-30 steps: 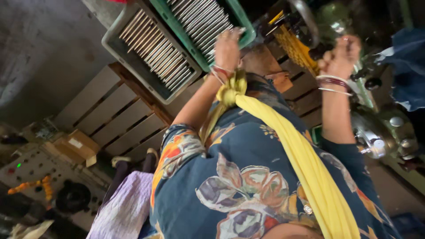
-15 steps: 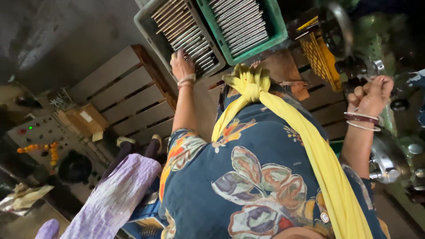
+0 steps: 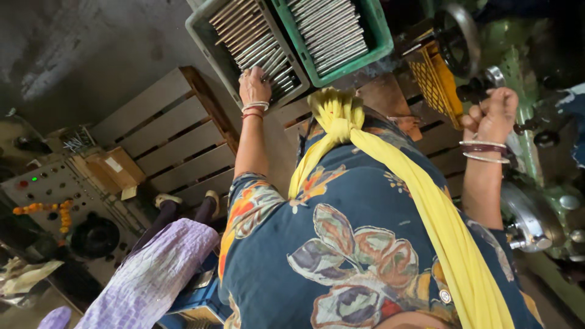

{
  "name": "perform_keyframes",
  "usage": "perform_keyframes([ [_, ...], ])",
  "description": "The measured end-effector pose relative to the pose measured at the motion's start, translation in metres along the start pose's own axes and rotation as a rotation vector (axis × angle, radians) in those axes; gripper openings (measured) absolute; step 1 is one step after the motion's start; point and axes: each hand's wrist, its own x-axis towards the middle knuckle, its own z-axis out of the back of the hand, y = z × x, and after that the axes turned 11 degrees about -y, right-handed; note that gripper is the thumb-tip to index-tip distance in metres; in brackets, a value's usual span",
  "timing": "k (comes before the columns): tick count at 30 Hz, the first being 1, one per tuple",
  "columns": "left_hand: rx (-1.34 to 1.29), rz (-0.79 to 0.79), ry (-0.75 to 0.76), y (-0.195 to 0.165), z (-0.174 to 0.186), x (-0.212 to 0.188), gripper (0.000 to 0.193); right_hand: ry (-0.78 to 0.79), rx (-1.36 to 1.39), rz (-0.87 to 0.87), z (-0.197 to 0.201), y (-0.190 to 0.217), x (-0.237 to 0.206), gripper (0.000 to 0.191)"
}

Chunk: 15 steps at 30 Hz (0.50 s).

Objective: The person operates a metal turning machine, repeatedly inserting cylindrical metal rods into the chuck, tightening the chuck, and running the machine to machine the rods. After each cycle, the person removes the machined rod and places it into a green tray.

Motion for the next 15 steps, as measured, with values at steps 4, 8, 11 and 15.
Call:
perform_keyframes([
  [4,-0.029,-0.136,-0.092,-0.026,-0.008,0.007,0.037,0.018,-0.011,0.004,0.007,-0.005,0.001,0.015],
  [8,0.144,-0.183,-0.179,-0.051,-0.033,0.03,0.039,-0.005,-0.026,-0.013,0.012,-0.003,0.005,0.014],
  [11,0.127,-0.021,0.06,-0.052,-0.038,0.046,0.024,-0.03,-0.034,-0.008,0.01,-0.003,0.007,0.016],
  [15,-0.059,-0.068,0.221,-0.034,-0.015,0.055,0.017,-0.072,-0.024,-0.006,0.015,-0.006,0.004,0.02],
])
